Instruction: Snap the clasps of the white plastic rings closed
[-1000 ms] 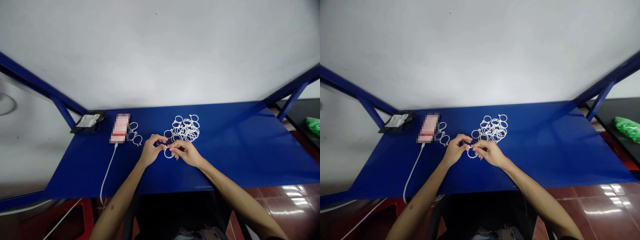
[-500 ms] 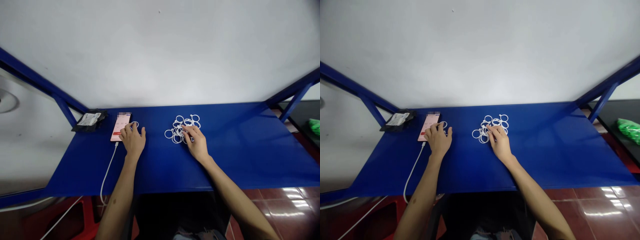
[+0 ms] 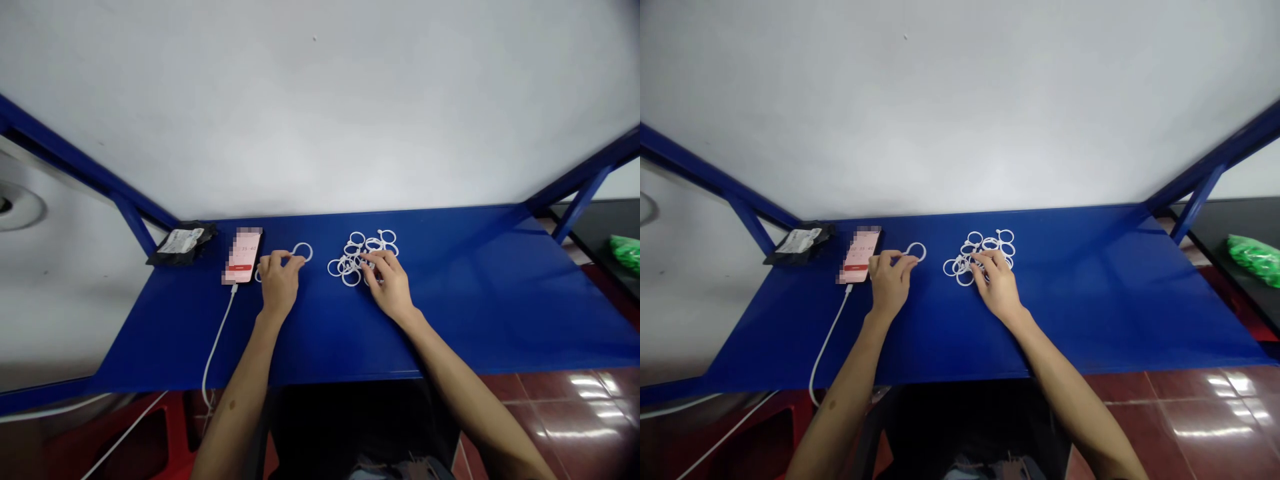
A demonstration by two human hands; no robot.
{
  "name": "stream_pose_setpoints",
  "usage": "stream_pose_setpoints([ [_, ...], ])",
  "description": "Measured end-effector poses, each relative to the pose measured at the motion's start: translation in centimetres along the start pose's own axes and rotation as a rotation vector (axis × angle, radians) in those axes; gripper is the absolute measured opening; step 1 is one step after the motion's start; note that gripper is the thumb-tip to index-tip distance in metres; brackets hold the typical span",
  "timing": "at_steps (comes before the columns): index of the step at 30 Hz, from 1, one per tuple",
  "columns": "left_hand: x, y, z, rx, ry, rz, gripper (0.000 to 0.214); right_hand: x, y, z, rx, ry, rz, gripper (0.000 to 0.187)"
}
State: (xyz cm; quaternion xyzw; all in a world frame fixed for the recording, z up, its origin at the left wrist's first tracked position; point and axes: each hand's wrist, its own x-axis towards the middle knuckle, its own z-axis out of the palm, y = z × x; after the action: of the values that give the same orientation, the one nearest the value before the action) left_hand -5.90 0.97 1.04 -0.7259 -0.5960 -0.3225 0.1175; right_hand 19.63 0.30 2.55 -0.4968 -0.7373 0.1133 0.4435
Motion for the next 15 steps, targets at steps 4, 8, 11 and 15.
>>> stream_pose_setpoints([
  [4, -0.6, 2.6, -0.1, -0.189, 0.064, 0.283, 0.025, -0.3, -0.9, 0.2, 0.118, -0.158, -0.006, 0.029],
  [8, -1.0, 4.2, -0.1, -0.271, 0.104, 0.403, 0.021, -0.7, -1.3, 0.7, 0.253, -0.288, 0.097, 0.031],
  [11, -1.1, 4.3, 0.0, -0.325, 0.107, 0.384, 0.015, -0.8, -1.5, 0.9, 0.343, -0.282, 0.155, 0.03],
  [15, -1.0, 4.0, -0.1, -0.416, 0.079, 0.279, 0.031, -0.8, -1.6, 0.7, 0.421, -0.289, 0.214, 0.029],
])
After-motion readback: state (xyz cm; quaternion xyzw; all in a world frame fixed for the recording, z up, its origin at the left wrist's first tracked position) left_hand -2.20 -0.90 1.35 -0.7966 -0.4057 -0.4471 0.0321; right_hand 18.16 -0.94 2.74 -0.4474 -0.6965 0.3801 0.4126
